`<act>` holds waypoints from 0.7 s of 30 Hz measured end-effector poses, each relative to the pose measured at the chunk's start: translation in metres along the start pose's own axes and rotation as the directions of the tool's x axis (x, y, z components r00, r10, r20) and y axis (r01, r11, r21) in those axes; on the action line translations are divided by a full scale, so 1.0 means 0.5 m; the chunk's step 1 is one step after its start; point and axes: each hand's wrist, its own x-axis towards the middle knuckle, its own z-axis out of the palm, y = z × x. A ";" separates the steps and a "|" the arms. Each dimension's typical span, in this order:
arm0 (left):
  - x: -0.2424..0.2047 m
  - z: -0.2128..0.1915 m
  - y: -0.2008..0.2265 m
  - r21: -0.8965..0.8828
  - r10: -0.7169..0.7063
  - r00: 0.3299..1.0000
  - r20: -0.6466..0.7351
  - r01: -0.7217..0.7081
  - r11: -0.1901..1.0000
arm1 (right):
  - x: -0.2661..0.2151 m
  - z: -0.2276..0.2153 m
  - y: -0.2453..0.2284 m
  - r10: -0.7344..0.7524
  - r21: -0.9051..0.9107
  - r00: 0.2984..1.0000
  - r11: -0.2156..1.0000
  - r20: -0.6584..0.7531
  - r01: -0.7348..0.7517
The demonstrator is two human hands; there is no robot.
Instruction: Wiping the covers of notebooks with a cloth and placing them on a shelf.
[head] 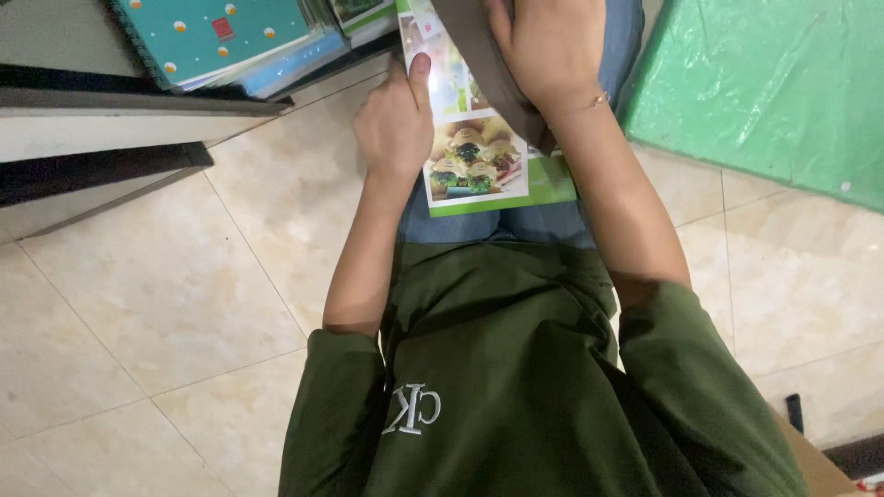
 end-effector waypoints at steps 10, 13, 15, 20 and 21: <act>-0.039 0.038 -0.039 -0.221 0.295 0.881 -0.370 -0.392 0.893 | -0.150 0.154 0.100 -0.603 -0.353 0.700 0.796 -0.382 0.492; -0.056 0.037 -0.050 -0.387 0.314 0.885 -0.345 -0.438 0.811 | -0.134 0.160 0.083 -0.606 -0.328 0.721 0.793 -0.336 0.514; -0.062 0.037 -0.063 -0.408 0.308 0.888 -0.341 -0.435 0.803 | -0.107 0.159 0.059 -0.604 -0.284 0.735 0.796 -0.309 0.534; -0.075 0.025 -0.074 -0.445 0.260 0.878 -0.403 -0.436 0.782 | 0.000 0.146 -0.045 -0.735 -0.478 0.480 0.677 -0.479 0.560; -0.078 0.030 -0.077 -0.442 0.248 0.878 -0.410 -0.429 0.788 | 0.019 0.144 -0.071 -0.744 -0.479 0.471 0.666 -0.474 0.571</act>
